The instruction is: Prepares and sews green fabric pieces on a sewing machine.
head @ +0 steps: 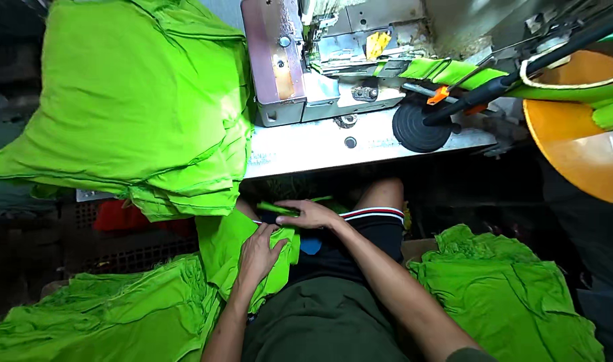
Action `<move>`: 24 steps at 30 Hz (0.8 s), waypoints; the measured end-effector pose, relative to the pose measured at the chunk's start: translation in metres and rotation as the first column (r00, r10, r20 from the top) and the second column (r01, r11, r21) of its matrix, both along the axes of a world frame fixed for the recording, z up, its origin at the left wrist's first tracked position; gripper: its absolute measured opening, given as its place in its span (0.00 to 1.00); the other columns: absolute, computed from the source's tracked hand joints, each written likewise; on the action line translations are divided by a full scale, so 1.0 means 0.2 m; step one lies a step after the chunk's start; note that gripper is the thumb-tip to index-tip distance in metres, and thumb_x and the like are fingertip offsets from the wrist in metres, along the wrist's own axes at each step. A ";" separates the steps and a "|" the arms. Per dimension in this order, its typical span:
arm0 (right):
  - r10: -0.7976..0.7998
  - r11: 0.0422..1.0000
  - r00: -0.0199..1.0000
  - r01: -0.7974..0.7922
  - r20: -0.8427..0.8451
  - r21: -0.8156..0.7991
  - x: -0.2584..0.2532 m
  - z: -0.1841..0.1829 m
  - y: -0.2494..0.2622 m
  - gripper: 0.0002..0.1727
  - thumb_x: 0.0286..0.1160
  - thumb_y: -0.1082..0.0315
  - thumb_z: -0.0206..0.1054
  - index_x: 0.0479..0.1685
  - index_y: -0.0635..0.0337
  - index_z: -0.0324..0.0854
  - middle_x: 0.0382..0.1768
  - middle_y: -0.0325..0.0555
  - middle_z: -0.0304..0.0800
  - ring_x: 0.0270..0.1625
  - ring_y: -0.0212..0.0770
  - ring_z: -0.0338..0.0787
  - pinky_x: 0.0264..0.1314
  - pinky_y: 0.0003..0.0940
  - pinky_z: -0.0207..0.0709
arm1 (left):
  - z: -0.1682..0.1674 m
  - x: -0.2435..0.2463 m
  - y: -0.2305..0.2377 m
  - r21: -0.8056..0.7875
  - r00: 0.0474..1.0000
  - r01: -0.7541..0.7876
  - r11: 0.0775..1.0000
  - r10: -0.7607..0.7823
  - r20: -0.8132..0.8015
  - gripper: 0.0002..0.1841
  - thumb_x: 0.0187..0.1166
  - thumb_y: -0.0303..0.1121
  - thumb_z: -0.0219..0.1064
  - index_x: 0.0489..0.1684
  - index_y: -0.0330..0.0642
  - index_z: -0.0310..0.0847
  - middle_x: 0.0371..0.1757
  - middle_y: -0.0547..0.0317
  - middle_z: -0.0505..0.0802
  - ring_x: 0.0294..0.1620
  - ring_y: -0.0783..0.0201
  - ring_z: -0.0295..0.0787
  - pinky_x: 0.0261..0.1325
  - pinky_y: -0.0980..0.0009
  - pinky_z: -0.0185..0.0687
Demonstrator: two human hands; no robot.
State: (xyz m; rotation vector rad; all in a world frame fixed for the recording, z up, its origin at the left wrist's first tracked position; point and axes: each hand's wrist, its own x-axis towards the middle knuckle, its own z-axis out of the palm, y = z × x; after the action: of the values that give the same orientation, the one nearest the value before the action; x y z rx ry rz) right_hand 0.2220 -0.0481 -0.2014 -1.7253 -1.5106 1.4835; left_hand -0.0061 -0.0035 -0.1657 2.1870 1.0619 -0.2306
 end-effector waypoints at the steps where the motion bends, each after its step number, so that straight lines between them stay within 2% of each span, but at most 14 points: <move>1: 0.110 0.993 0.994 -0.109 0.020 -0.041 -0.02 -0.05 0.06 0.39 0.73 0.26 0.61 0.66 0.49 0.86 0.56 0.50 0.92 0.61 0.47 0.90 0.69 0.57 0.79 | -0.01 -0.02 -0.01 0.010 1.000 -0.007 1.000 0.007 0.007 0.24 0.80 0.55 0.67 0.65 0.51 0.87 0.63 0.59 0.91 0.61 0.57 0.90 0.64 0.51 0.85; 2: 0.207 0.972 0.977 -0.201 0.043 -0.119 -0.02 -0.07 0.10 0.42 0.70 0.23 0.61 0.50 0.57 0.88 0.45 0.54 0.91 0.50 0.51 0.89 0.58 0.60 0.78 | -0.01 -0.03 -0.01 0.012 1.000 -0.019 1.000 0.019 0.011 0.22 0.81 0.54 0.67 0.64 0.53 0.88 0.64 0.60 0.91 0.61 0.58 0.90 0.65 0.52 0.85; 4: 0.362 0.905 0.927 -0.323 0.101 -0.277 0.05 -0.05 0.10 0.47 0.67 0.22 0.62 0.40 0.66 0.87 0.37 0.59 0.89 0.42 0.56 0.88 0.51 0.64 0.78 | -0.01 -0.06 -0.01 0.022 0.999 -0.047 0.999 0.047 0.011 0.18 0.83 0.50 0.64 0.63 0.55 0.88 0.63 0.62 0.92 0.61 0.59 0.91 0.64 0.53 0.85; 5: 0.383 0.896 0.916 -0.336 0.120 -0.289 0.11 -0.03 0.07 0.45 0.70 0.24 0.61 0.36 0.67 0.86 0.33 0.59 0.87 0.39 0.55 0.87 0.48 0.63 0.78 | 0.00 -0.07 -0.01 0.028 0.998 -0.065 0.998 0.065 0.007 0.17 0.84 0.49 0.63 0.62 0.55 0.89 0.62 0.61 0.92 0.60 0.59 0.91 0.62 0.52 0.85; 8: 0.196 0.974 0.975 -0.182 0.102 -0.132 0.37 0.03 -0.17 0.31 0.86 0.43 0.58 0.28 0.64 0.79 0.23 0.48 0.74 0.28 0.44 0.76 0.36 0.48 0.71 | 0.01 -0.08 -0.02 0.052 0.992 -0.125 0.991 0.126 -0.009 0.17 0.86 0.49 0.60 0.60 0.53 0.90 0.60 0.58 0.92 0.59 0.56 0.91 0.61 0.51 0.86; 10: -0.052 0.994 0.986 0.066 0.157 -0.089 0.53 0.13 -0.40 0.27 0.89 0.48 0.56 0.33 0.64 0.82 0.25 0.46 0.78 0.31 0.40 0.78 0.39 0.43 0.73 | 0.01 -0.08 -0.01 0.066 0.986 -0.166 0.984 0.167 -0.008 0.17 0.87 0.48 0.60 0.59 0.50 0.90 0.60 0.56 0.92 0.57 0.55 0.91 0.60 0.50 0.86; 11: -0.173 0.976 0.959 0.198 0.223 -0.091 0.60 0.19 -0.52 0.26 0.90 0.49 0.56 0.37 0.64 0.85 0.29 0.48 0.82 0.34 0.41 0.81 0.43 0.45 0.76 | 0.02 -0.08 0.00 0.071 0.982 -0.189 0.979 0.189 -0.002 0.17 0.87 0.48 0.60 0.58 0.50 0.89 0.59 0.56 0.92 0.54 0.55 0.92 0.58 0.51 0.86; 13: -0.375 0.907 0.848 0.419 0.374 -0.041 0.69 0.29 -0.79 0.25 0.90 0.50 0.57 0.41 0.65 0.87 0.31 0.53 0.86 0.37 0.46 0.85 0.46 0.52 0.78 | 0.02 -0.10 0.02 0.078 0.970 -0.242 0.967 0.239 0.043 0.17 0.87 0.48 0.60 0.56 0.49 0.89 0.53 0.57 0.91 0.42 0.59 0.89 0.49 0.55 0.86; 15: -0.516 0.803 0.676 0.595 0.526 0.022 0.72 0.36 -1.08 0.26 0.91 0.52 0.57 0.39 0.68 0.86 0.32 0.60 0.86 0.38 0.55 0.86 0.45 0.60 0.77 | 0.05 -0.13 0.05 0.042 0.939 -0.326 0.945 0.318 0.129 0.16 0.87 0.44 0.61 0.56 0.43 0.87 0.43 0.55 0.90 0.32 0.61 0.84 0.41 0.60 0.84; 17: -0.506 0.679 0.450 0.734 0.736 0.018 0.71 0.43 -1.31 0.24 0.91 0.55 0.57 0.45 0.71 0.87 0.38 0.71 0.88 0.45 0.70 0.88 0.50 0.74 0.76 | 0.07 -0.17 0.10 0.013 0.895 -0.418 0.908 0.410 0.178 0.16 0.88 0.41 0.60 0.58 0.39 0.84 0.32 0.55 0.89 0.25 0.62 0.82 0.34 0.61 0.83; 19: -0.357 0.544 0.237 0.839 0.904 -0.005 0.66 0.47 -1.45 0.20 0.87 0.58 0.60 0.48 0.70 0.87 0.45 0.78 0.89 0.53 0.80 0.88 0.52 0.81 0.74 | 0.09 -0.20 0.14 0.013 0.865 -0.481 0.877 0.472 0.169 0.17 0.90 0.41 0.59 0.61 0.37 0.82 0.36 0.51 0.91 0.26 0.62 0.87 0.35 0.59 0.86; 20: -0.305 0.503 0.193 0.864 0.933 -0.014 0.64 0.48 -1.48 0.20 0.85 0.56 0.60 0.48 0.69 0.87 0.46 0.78 0.89 0.54 0.81 0.88 0.52 0.81 0.73 | 0.09 -0.21 0.16 0.020 0.861 -0.491 0.871 0.482 0.163 0.17 0.90 0.41 0.58 0.60 0.37 0.83 0.38 0.51 0.91 0.27 0.61 0.87 0.36 0.59 0.86; 22: -0.354 0.529 0.237 0.848 0.905 -0.016 0.58 0.48 -1.41 0.20 0.86 0.57 0.62 0.50 0.69 0.87 0.46 0.79 0.89 0.54 0.81 0.87 0.52 0.82 0.73 | 0.07 -0.21 0.18 0.017 0.875 -0.468 0.883 0.461 0.151 0.17 0.90 0.42 0.58 0.61 0.38 0.82 0.38 0.52 0.91 0.27 0.62 0.86 0.36 0.59 0.86; 24: -0.509 0.654 0.411 0.756 0.756 0.030 0.48 0.48 -1.19 0.20 0.88 0.58 0.60 0.57 0.67 0.88 0.46 0.73 0.91 0.52 0.74 0.90 0.55 0.77 0.77 | 0.05 -0.18 0.17 0.008 0.889 -0.434 0.901 0.427 0.166 0.17 0.90 0.43 0.58 0.61 0.40 0.80 0.31 0.56 0.88 0.23 0.65 0.83 0.32 0.63 0.83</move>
State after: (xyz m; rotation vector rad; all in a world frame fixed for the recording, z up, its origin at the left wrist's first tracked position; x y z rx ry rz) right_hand 0.3184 -0.2867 -0.1060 -2.8805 -0.6098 0.6332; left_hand -0.0430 0.0295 -0.1561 1.9057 1.4334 0.1704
